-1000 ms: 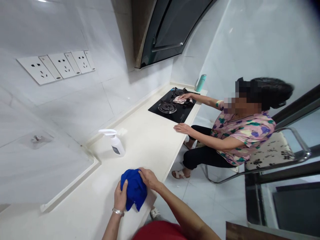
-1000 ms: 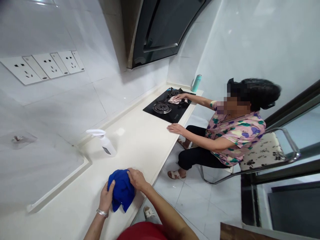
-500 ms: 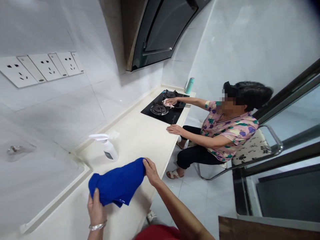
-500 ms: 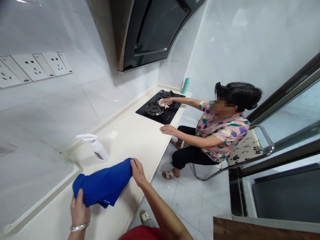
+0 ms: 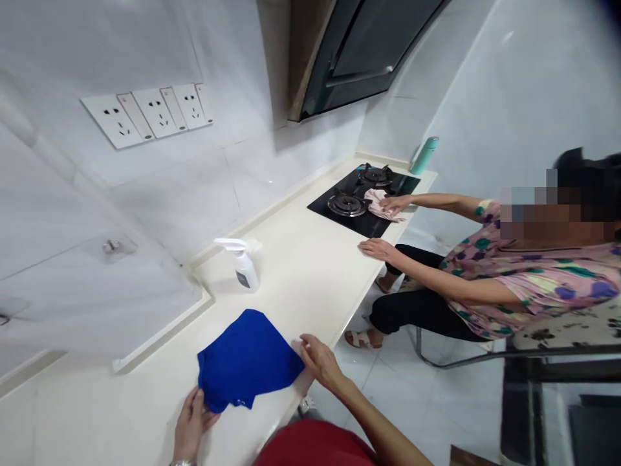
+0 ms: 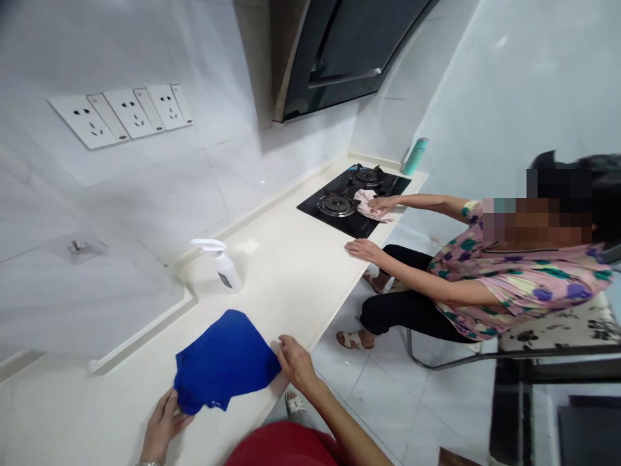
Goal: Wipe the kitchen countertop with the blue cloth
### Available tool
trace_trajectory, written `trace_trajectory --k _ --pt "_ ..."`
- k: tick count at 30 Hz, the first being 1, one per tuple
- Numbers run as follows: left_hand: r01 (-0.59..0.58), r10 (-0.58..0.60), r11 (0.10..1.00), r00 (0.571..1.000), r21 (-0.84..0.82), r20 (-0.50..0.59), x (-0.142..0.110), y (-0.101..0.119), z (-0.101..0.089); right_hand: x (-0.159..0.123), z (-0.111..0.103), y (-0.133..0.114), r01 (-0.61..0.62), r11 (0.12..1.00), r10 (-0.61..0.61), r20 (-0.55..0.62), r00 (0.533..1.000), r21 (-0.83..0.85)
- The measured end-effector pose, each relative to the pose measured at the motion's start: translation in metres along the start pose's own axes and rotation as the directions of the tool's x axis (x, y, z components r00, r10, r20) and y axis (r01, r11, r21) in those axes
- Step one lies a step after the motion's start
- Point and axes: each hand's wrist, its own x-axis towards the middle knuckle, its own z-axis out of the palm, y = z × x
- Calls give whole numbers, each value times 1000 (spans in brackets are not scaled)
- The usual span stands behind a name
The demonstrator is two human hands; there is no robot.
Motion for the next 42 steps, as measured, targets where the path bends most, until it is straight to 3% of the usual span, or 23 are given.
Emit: trace_trajectory --k 2,3,6,8,10,12,14,15,16,18,21,24,28,32,35,39,42 --pt "114 -109 991 991 -63 74 -15 3 0 14 0 -6 128 988 -129 -16 991 -86" --pt "104 -101 994 991 -24 85 -22 7 2 22 0 -10 193 976 -191 31 981 -103" --pt "-102 105 964 995 246 4 -34 26 11 50 0 -23 286 942 -264 135 955 -176" --pt "-228 278 890 958 395 -75 -36 41 20 65 3 -31 245 934 -230 88 969 -262" --pt "-356 431 815 900 458 -69 -33 54 32 74 12 -38 241 923 -232 66 970 -300" --pt "-490 543 722 839 489 38 -25 63 44 78 29 -43 410 872 -359 220 907 -268" --pt "-535 578 645 809 545 110 -14 63 53 81 47 -44 569 797 -471 381 796 -204" --pt "-511 562 634 820 581 109 -7 60 55 83 56 -44 596 781 -481 425 766 -189" --pt "-463 526 646 846 607 87 -1 54 56 85 63 -42 586 787 -463 442 768 -194" --pt "-356 432 710 901 608 23 9 42 51 88 72 -37 502 839 -387 418 822 -209" --pt "-248 347 783 935 570 -70 14 37 37 94 77 -26 379 911 -312 330 891 -161" --pt "-112 225 828 964 549 -143 13 54 30 104 80 -23 239 959 -208 198 958 -150" --pt "22 79 846 983 532 -167 13 77 40 122 94 -38 116 981 -91 156 984 -157" --pt "4 81 842 988 540 -133 0 72 52 125 106 -55 73 987 -36 241 970 -145" --pt "-70 143 849 985 523 -101 -23 59 48 116 101 -59 115 989 -79 324 943 -93" --pt "-175 203 896 979 407 -26 -56 57 20 104 73 -68 254 966 -256 382 888 55" --pt "-261 279 911 960 319 -12 -67 73 -8 101 46 -92 346 926 -379 361 852 154"
